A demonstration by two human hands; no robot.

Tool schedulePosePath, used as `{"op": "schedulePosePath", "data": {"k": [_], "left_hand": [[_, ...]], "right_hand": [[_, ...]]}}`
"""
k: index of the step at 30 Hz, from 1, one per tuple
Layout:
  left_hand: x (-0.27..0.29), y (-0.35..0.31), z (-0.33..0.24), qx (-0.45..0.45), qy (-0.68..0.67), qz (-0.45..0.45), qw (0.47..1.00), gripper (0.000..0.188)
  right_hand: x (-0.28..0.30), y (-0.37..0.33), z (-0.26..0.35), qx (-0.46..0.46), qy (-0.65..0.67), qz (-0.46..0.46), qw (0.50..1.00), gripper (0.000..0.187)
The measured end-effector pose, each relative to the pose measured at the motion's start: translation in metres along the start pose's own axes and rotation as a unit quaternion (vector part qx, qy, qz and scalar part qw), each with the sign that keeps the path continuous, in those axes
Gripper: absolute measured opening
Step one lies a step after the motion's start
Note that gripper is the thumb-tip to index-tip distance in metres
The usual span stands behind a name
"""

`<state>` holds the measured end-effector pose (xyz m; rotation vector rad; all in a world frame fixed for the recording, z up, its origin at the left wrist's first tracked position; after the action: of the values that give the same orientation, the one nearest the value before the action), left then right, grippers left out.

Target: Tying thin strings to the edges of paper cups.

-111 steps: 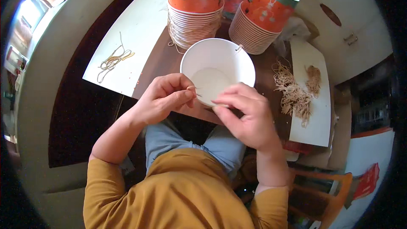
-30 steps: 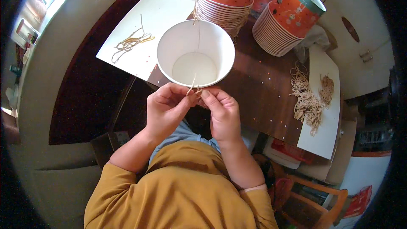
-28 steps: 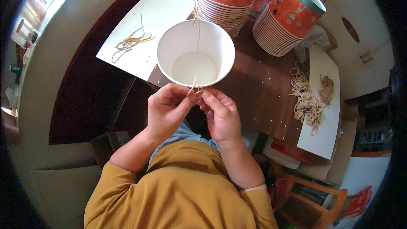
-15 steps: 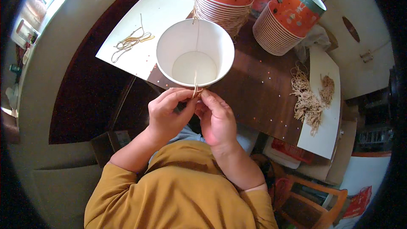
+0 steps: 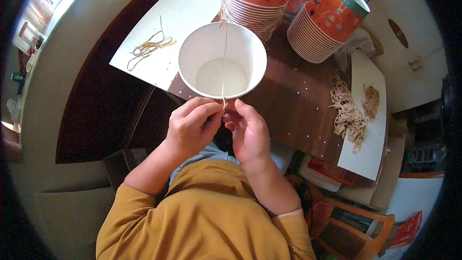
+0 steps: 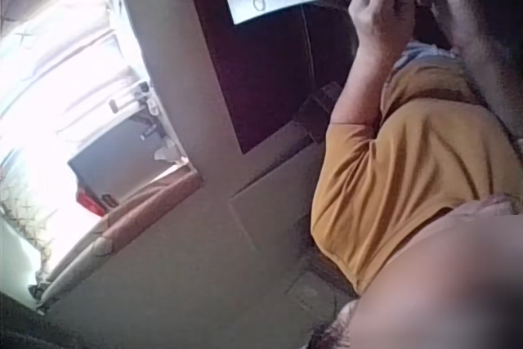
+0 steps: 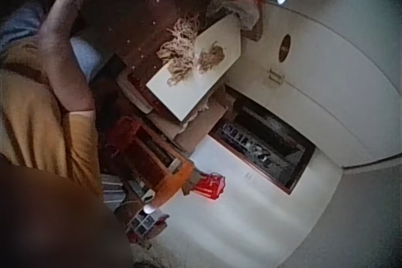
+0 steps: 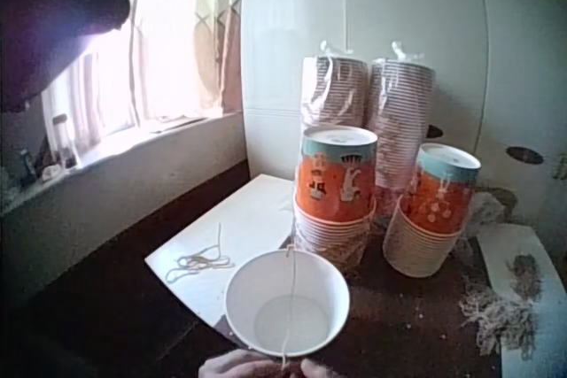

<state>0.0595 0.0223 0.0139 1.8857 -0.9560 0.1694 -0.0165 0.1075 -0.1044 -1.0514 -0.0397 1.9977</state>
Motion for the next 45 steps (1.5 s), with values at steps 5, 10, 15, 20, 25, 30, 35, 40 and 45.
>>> {"op": "schedulePosePath", "data": {"k": [5,10,15,20,25,30,35,40,45], "left_hand": [[0.002,-0.001,-0.002,-0.025,-0.001,0.004,1.0,0.016],[0.005,-0.002,0.007,0.035,-0.043,0.018,0.998,0.014],[-0.001,-0.009,0.032,0.179,-0.179,0.035,0.967,0.005],[-0.012,-0.011,0.034,0.234,-0.329,0.061,0.913,0.006],[-0.015,-0.012,0.039,0.277,-0.384,0.034,0.88,0.007],[0.002,0.001,0.034,0.194,-0.253,-0.025,0.948,0.004],[-0.003,0.011,0.031,0.122,-0.222,-0.012,0.967,0.007],[-0.006,0.012,0.028,0.117,-0.334,-0.025,0.935,0.008],[-0.005,0.01,0.031,0.151,-0.404,-0.016,0.902,0.007]], "right_hand": [[-0.013,0.001,0.004,-0.025,-0.04,0.033,0.998,0.017],[0.004,0.009,-0.005,-0.093,0.038,0.042,0.994,0.018],[0.003,0.009,0.004,-0.086,-0.024,0.05,0.995,0.018],[-0.001,0.012,0.014,-0.02,-0.117,0.06,0.991,0.016],[-0.007,0.009,0.024,0.027,-0.139,0.03,0.989,0.018],[-0.008,-0.002,0.036,0.093,-0.192,0.03,0.976,0.019],[-0.051,-0.059,0.084,0.537,-0.549,-0.064,0.637,0.038],[-0.071,-0.059,0.08,0.576,-0.522,-0.026,0.628,0.028],[-0.073,-0.067,0.077,0.61,-0.516,0.006,0.602,0.018]]}}
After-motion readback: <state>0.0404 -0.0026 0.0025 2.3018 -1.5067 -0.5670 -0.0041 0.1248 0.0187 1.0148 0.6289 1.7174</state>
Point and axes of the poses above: each hand's wrist, its own y-axis towards the middle knuckle, its own x-axis out of the back of the hand, z = x × y, the point moved 9 cm from there along y, towards the middle knuckle, and after that the axes turned 4 degrees about -x, right-handed, at the moved point
